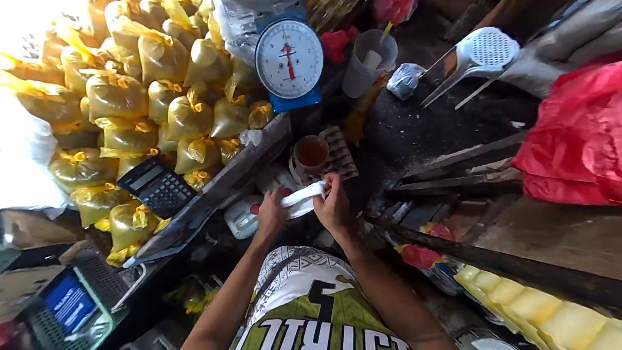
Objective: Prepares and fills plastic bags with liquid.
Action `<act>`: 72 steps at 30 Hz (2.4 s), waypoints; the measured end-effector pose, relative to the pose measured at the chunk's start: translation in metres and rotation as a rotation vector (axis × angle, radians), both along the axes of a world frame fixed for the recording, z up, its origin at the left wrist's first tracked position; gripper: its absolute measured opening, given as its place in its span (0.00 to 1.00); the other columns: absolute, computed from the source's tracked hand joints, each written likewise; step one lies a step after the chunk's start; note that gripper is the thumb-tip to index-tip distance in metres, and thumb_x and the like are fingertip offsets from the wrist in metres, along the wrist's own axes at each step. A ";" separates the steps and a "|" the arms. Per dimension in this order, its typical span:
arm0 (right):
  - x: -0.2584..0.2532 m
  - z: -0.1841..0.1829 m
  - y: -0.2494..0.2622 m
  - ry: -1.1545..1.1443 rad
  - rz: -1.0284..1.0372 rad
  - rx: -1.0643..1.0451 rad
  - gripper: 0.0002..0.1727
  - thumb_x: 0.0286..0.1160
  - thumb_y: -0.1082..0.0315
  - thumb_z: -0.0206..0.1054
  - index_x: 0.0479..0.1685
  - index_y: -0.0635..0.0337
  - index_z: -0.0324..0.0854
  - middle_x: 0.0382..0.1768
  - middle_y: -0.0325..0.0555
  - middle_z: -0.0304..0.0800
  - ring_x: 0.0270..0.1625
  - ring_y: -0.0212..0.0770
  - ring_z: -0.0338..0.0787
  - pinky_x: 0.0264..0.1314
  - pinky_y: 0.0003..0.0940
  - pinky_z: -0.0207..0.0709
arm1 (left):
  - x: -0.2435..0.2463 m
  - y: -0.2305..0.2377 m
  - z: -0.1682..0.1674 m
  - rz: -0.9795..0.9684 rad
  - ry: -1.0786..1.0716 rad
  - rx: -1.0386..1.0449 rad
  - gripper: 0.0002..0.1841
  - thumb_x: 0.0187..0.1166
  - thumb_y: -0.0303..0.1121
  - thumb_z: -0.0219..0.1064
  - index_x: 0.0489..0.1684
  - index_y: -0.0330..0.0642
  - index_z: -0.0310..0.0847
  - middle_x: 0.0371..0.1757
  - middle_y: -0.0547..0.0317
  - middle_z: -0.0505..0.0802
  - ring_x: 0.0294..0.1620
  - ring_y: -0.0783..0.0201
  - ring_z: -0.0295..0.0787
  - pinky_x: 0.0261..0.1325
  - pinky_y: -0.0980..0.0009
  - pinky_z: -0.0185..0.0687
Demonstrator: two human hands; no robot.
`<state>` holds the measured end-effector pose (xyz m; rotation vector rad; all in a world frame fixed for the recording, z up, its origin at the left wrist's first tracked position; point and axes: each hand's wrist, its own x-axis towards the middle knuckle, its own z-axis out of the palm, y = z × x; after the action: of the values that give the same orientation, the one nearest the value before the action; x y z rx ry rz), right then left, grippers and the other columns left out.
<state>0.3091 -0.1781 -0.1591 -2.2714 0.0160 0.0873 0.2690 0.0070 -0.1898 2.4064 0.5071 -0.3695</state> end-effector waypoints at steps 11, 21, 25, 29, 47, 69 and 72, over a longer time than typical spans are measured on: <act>0.090 -0.097 0.064 0.930 -0.402 0.877 0.38 0.77 0.40 0.69 0.82 0.50 0.69 0.67 0.56 0.85 0.57 0.57 0.91 0.51 0.57 0.89 | 0.030 0.085 -0.040 0.578 -0.284 -0.757 0.18 0.78 0.36 0.74 0.59 0.33 0.87 0.47 0.49 0.96 0.48 0.58 0.95 0.56 0.57 0.93; 0.116 -0.167 0.113 0.728 -0.695 0.623 0.30 0.94 0.49 0.49 0.77 0.67 0.74 0.76 0.63 0.78 0.79 0.54 0.77 0.80 0.54 0.72 | 0.049 0.117 -0.019 0.529 -0.212 -0.644 0.14 0.73 0.37 0.77 0.50 0.37 0.92 0.46 0.57 0.97 0.49 0.66 0.93 0.58 0.64 0.90; 0.116 -0.159 0.076 0.614 -0.760 0.581 0.23 0.88 0.56 0.60 0.60 0.71 0.83 0.55 0.63 0.88 0.59 0.53 0.87 0.63 0.52 0.82 | 0.054 0.117 -0.017 0.510 -0.238 -0.488 0.12 0.74 0.40 0.78 0.42 0.41 0.94 0.36 0.61 0.97 0.39 0.70 0.93 0.49 0.66 0.91; 0.106 -0.122 0.022 0.464 -0.578 0.506 0.15 0.75 0.61 0.68 0.25 0.61 0.87 0.26 0.44 0.89 0.33 0.39 0.88 0.42 0.42 0.83 | 0.057 0.112 -0.012 0.480 -0.259 -0.384 0.16 0.75 0.47 0.77 0.34 0.41 0.92 0.27 0.61 0.93 0.27 0.70 0.89 0.37 0.64 0.88; 0.123 0.162 -0.102 -0.050 -0.007 0.644 0.30 0.84 0.36 0.58 0.18 0.46 0.81 0.13 0.31 0.81 0.14 0.28 0.78 0.18 0.25 0.76 | 0.194 0.043 0.107 0.101 -0.318 -0.230 0.26 0.71 0.63 0.73 0.35 0.47 0.93 0.34 0.50 0.93 0.41 0.49 0.90 0.48 0.38 0.82; 0.182 0.270 -0.076 -0.113 0.299 -0.316 0.49 0.72 0.16 0.44 0.07 0.55 0.68 0.10 0.47 0.72 0.15 0.46 0.76 0.21 0.55 0.69 | 0.195 0.010 0.147 -0.009 -0.376 -0.211 0.27 0.80 0.57 0.67 0.19 0.42 0.83 0.24 0.52 0.87 0.31 0.51 0.86 0.36 0.43 0.79; 0.186 0.274 -0.074 -0.126 0.329 -0.367 0.49 0.73 0.17 0.44 0.08 0.57 0.70 0.13 0.49 0.75 0.19 0.50 0.79 0.23 0.59 0.71 | 0.194 0.010 0.147 -0.016 -0.408 -0.219 0.26 0.81 0.54 0.67 0.19 0.40 0.82 0.23 0.50 0.86 0.30 0.50 0.85 0.37 0.41 0.79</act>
<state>0.4955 -0.2518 0.1151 -2.6228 -0.4415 0.1220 0.4630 0.0174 -0.0425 2.1922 0.2480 0.0615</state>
